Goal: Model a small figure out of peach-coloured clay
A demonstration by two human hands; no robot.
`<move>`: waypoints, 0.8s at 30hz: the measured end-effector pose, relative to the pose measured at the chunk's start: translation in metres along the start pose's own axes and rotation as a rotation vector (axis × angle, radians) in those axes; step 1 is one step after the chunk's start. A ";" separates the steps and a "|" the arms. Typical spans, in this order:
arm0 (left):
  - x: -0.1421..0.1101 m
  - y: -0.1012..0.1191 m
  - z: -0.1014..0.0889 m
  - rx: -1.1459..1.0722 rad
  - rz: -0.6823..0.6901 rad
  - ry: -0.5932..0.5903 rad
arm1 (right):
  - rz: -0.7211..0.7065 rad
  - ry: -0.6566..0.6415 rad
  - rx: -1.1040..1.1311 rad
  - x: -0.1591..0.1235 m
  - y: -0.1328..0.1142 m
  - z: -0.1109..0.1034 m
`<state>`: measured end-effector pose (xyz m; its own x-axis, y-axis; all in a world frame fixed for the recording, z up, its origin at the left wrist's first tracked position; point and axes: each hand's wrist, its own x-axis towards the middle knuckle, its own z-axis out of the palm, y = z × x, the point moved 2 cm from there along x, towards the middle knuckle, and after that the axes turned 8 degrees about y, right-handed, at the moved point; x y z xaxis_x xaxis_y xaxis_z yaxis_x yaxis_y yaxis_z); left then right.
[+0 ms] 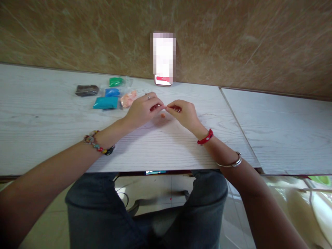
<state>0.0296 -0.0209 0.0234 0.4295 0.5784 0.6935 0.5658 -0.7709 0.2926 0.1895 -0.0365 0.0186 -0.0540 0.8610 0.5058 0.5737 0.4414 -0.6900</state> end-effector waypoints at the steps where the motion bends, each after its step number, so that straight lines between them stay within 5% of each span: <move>1: -0.001 0.001 0.000 0.016 -0.011 -0.007 | -0.009 0.034 -0.031 -0.001 -0.001 0.000; 8: 0.002 0.005 0.003 -0.112 -0.133 -0.023 | -0.182 0.224 -0.314 -0.005 -0.011 -0.002; 14: 0.004 0.011 0.005 -0.238 -0.266 -0.061 | -0.242 0.299 -0.343 -0.010 -0.013 0.000; 24: -0.001 0.008 0.014 -0.517 -0.416 -0.005 | -0.356 0.238 -0.418 -0.014 -0.013 0.004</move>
<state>0.0433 -0.0239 0.0157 0.2523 0.8557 0.4518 0.2750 -0.5111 0.8143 0.1799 -0.0536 0.0184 -0.1455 0.5766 0.8040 0.8293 0.5142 -0.2187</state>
